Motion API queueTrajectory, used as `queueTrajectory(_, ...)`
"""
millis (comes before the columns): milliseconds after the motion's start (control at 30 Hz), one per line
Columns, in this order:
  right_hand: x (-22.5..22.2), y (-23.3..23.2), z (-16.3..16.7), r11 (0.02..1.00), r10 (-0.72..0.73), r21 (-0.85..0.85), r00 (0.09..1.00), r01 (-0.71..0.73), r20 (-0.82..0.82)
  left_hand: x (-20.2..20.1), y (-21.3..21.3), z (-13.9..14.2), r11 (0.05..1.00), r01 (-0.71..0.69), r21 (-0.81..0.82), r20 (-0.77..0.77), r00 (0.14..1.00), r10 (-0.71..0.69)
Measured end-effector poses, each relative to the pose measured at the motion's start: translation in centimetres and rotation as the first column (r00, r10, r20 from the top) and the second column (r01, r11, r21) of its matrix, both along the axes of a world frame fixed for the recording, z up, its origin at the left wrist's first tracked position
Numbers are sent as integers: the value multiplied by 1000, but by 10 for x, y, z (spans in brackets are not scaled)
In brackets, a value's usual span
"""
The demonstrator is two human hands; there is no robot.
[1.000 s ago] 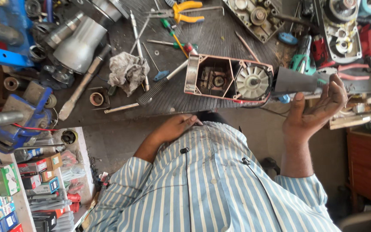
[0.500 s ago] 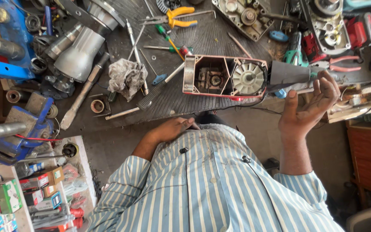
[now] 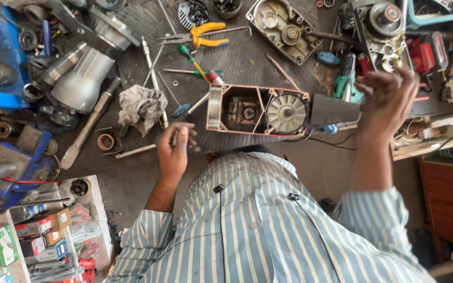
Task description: The person assembles a red power tool by inserting a fan into the housing, tapping it with a hammer, and joining the two halves of the casing. They then use pliers and a screwdriver to secure internal components and fasten the outer shell.
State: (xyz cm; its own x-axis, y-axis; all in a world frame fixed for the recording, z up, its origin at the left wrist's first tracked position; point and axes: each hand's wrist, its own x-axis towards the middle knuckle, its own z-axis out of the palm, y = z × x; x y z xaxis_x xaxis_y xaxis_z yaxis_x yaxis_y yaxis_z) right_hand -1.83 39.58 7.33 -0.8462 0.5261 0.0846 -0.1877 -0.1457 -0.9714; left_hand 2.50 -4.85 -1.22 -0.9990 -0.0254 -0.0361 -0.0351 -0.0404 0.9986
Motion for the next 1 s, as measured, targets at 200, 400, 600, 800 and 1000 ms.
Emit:
queueTrajectory(200, -130, 29, -8, 156, 271, 946, 933, -284, 236, 2, 42, -36, 950, -310, 36, 119, 945, 304)
queueTrajectory(400, -211, 9, -39, -380, 476, 898, 786, -220, 394, 18, 79, -81, 786, -472, -400, -343, 872, 349)
queueTrajectory(600, -234, 10, -48, -519, 475, 836, 753, -178, 455, 23, 83, -95, 751, -493, -440, -292, 869, 399)
queueTrajectory(800, -237, 13, -46, -549, 465, 823, 765, -146, 446, 20, 86, -94, 649, -527, -549, -390, 848, 359)
queueTrajectory(1000, -231, 23, -55, -503, 484, 853, 771, -142, 414, 18, 89, -91, 676, -515, -527, -350, 857, 379)
